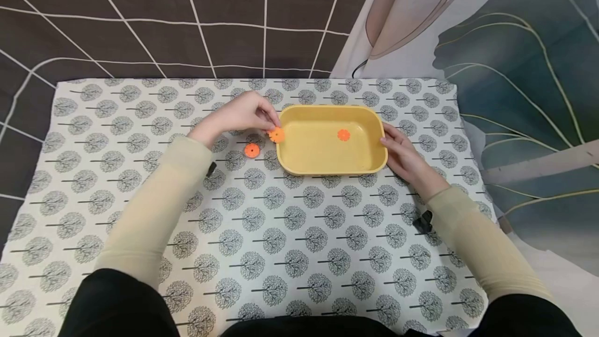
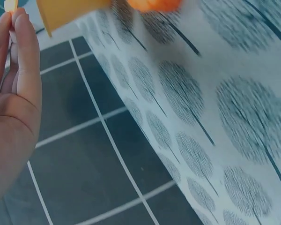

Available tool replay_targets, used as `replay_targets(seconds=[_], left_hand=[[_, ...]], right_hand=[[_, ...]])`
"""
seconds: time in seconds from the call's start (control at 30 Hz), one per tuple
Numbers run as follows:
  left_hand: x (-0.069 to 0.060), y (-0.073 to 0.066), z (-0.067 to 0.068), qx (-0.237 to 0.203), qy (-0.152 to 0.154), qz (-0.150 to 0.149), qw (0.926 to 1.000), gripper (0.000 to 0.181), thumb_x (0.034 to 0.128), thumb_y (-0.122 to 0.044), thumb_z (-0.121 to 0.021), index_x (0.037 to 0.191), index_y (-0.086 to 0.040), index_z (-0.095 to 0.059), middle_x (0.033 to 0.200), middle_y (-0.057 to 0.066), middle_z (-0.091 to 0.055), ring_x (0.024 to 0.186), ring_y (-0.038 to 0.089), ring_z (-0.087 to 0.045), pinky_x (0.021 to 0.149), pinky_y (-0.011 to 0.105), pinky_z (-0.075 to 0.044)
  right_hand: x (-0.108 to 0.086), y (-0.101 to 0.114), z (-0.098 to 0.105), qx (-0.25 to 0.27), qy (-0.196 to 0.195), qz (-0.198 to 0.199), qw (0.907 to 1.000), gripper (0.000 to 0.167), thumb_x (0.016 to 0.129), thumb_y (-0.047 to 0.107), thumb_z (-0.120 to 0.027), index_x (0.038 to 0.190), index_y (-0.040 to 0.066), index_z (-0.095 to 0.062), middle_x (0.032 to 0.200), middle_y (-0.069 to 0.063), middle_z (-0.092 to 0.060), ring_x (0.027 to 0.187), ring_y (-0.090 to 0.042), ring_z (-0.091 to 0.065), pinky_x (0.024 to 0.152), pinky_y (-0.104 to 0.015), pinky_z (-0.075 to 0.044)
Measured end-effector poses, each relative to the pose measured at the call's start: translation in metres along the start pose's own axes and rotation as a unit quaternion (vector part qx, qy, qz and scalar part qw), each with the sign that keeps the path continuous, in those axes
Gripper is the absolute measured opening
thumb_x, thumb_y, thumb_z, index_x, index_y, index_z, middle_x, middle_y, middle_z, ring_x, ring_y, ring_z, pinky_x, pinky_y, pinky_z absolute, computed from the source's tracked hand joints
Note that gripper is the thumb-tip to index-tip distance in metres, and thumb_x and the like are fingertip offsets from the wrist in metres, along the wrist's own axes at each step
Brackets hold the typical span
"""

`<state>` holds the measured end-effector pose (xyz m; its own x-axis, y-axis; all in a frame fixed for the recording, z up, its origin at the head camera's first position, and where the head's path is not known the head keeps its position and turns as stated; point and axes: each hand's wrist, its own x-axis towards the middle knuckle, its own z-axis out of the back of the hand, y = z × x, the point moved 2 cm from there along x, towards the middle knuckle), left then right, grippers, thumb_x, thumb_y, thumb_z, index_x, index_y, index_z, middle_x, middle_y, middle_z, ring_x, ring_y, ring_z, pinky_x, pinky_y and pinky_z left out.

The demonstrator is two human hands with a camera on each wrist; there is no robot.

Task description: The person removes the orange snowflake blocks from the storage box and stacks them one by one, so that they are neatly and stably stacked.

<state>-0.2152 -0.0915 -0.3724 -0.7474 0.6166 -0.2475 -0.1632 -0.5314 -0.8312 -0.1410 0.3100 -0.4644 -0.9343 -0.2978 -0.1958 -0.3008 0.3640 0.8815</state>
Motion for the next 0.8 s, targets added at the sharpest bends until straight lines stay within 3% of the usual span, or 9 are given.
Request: replay_targets(seconds=[0.23, 0.33, 0.57, 0.8], left_hand=[[-0.014, 0.015, 0.008, 0.033, 0.006, 0.003, 0.9994, 0.011, 0.0912, 0.008, -0.075, 0.101, 0.005, -0.079, 0.099, 0.02, -0.08, 0.076, 0.006, -0.071, 0.071, 0.014, -0.06], [-0.018, 0.02, 0.009, 0.044, 0.007, 0.008, 0.999, 0.011, 0.0902, 0.009, -0.075, 0.099, 0.005, -0.08, 0.095, 0.02, -0.08, 0.075, 0.007, -0.07, 0.069, 0.015, -0.059], [-0.02, 0.032, 0.008, 0.069, 0.017, 0.051, 0.9962, 0.012, 0.0919, 0.005, -0.075, 0.101, 0.0, -0.081, 0.097, 0.017, -0.081, 0.078, 0.011, -0.071, 0.07, 0.017, -0.058], [-0.023, 0.041, 0.006, 0.091, 0.018, 0.049, 0.9944, 0.011, 0.0911, 0.004, -0.076, 0.101, 0.0, -0.08, 0.103, 0.018, -0.08, 0.086, 0.018, -0.072, 0.077, 0.021, -0.06]], right_hand=[[0.0, -0.001, 0.002, -0.009, -0.002, 0.001, 1.0, 0.041, 0.108, -0.004, -0.048, 0.146, 0.013, -0.053, 0.146, 0.001, -0.06, 0.126, -0.013, -0.065, 0.109, -0.023, -0.055], [0.0, 0.0, 0.002, -0.006, -0.003, -0.003, 1.0, 0.042, 0.108, -0.003, -0.05, 0.148, 0.012, -0.051, 0.146, 0.001, -0.06, 0.126, -0.013, -0.064, 0.109, -0.022, -0.055], [0.001, -0.001, 0.003, -0.009, -0.003, -0.001, 1.0, 0.042, 0.108, -0.003, -0.049, 0.148, 0.012, -0.051, 0.147, 0.001, -0.06, 0.127, -0.013, -0.064, 0.109, -0.022, -0.055], [0.001, -0.001, 0.002, -0.011, -0.002, -0.001, 0.9999, 0.041, 0.109, -0.003, -0.049, 0.146, 0.013, -0.053, 0.147, 0.0, -0.059, 0.127, -0.013, -0.064, 0.109, -0.022, -0.055]])
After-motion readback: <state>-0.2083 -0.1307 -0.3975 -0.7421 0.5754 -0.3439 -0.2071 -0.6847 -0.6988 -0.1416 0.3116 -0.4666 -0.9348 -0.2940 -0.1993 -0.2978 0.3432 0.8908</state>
